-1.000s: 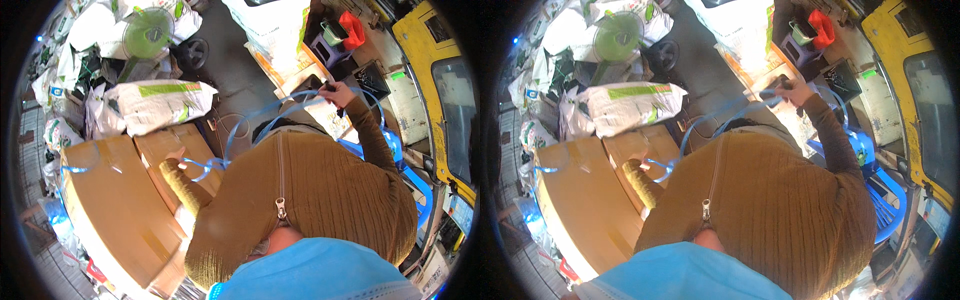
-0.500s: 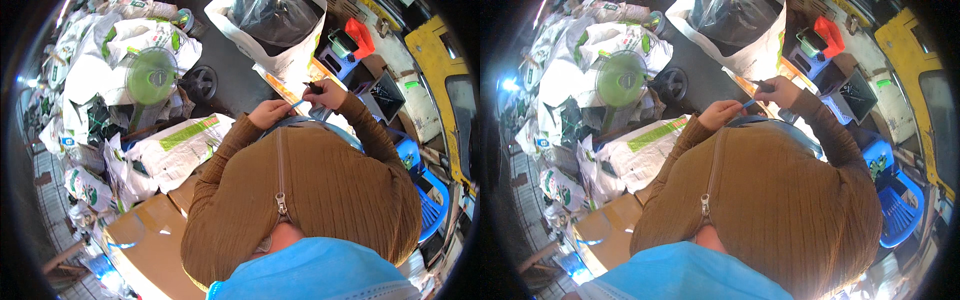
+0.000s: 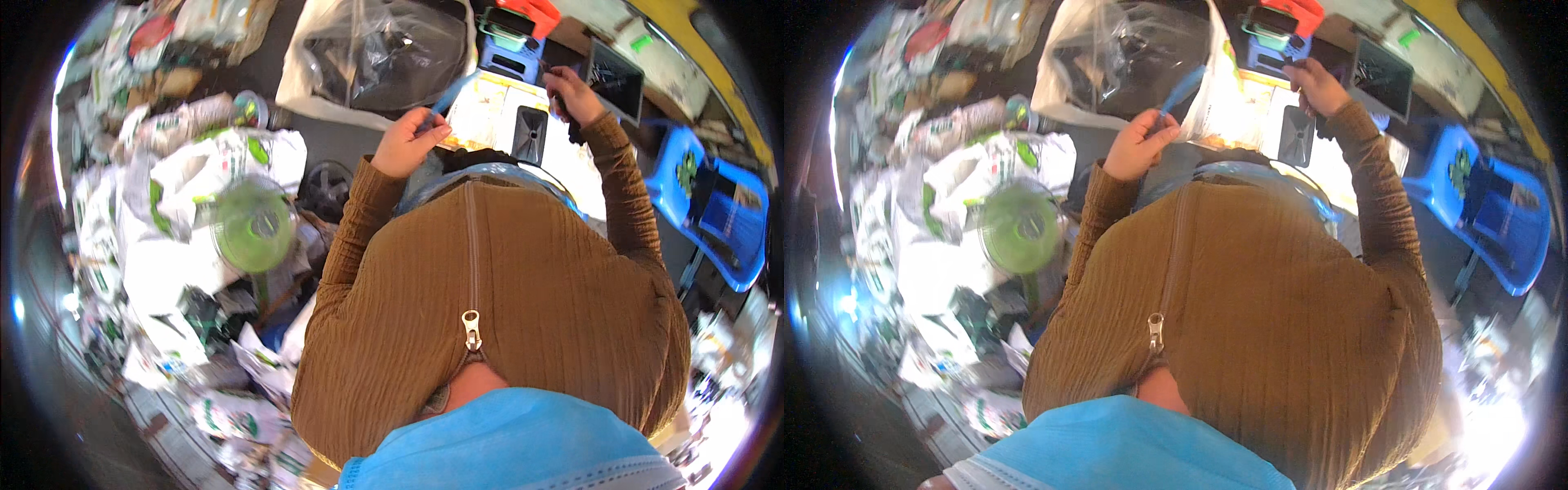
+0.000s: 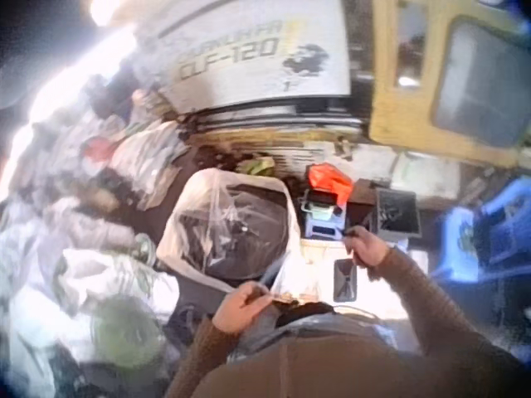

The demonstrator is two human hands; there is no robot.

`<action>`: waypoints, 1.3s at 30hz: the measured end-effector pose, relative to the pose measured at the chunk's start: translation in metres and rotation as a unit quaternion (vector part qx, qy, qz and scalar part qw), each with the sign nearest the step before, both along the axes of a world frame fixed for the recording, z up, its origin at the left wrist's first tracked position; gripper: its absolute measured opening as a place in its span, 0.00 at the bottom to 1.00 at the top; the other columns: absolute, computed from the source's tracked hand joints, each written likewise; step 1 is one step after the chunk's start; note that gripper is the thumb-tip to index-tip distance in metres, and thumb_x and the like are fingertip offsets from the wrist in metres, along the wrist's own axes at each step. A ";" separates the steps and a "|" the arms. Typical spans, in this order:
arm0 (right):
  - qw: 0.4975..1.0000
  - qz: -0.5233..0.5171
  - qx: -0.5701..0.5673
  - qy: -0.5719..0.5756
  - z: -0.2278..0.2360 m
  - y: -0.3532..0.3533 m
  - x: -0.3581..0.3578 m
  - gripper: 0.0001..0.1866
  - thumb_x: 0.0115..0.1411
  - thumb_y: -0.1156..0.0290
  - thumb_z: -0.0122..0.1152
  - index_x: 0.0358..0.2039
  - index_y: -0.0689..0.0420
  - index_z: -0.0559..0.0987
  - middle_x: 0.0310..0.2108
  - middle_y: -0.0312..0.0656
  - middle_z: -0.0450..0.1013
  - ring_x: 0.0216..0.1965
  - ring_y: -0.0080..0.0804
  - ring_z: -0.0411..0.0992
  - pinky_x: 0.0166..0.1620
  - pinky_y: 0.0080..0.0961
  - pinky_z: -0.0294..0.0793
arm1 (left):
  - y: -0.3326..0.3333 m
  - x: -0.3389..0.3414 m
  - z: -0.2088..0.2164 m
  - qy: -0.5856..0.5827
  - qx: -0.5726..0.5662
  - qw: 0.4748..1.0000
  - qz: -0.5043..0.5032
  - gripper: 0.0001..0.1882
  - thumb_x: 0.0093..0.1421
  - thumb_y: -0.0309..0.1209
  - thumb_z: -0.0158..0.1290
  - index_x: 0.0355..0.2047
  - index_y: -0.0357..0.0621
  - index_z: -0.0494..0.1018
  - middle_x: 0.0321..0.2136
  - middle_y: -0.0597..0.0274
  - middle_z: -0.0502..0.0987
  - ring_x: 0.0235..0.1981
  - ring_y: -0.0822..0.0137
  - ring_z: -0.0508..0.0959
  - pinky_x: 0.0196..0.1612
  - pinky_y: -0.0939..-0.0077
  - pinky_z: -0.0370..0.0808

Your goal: The person places a black object into a white sack, then retrieves a blue strap and threads it through the sack to secure it. They adjust the strap and the sack contents, then place a clear plastic bag over the top of the sack.

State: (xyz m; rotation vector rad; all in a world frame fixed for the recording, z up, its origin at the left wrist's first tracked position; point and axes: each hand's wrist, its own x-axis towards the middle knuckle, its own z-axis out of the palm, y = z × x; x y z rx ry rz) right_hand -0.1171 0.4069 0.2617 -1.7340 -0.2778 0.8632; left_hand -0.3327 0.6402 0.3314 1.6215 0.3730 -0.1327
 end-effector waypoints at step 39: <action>0.965 -0.172 0.180 -0.083 -0.052 0.114 0.101 0.25 0.50 0.52 0.64 0.38 0.61 0.75 0.20 0.34 0.70 0.13 0.16 0.63 0.16 0.15 0.61 | 0.007 0.206 -0.051 0.106 0.595 0.796 -0.042 0.17 0.53 0.40 0.49 0.23 0.35 0.72 0.22 0.41 0.74 0.27 0.45 0.76 0.33 0.54 0.72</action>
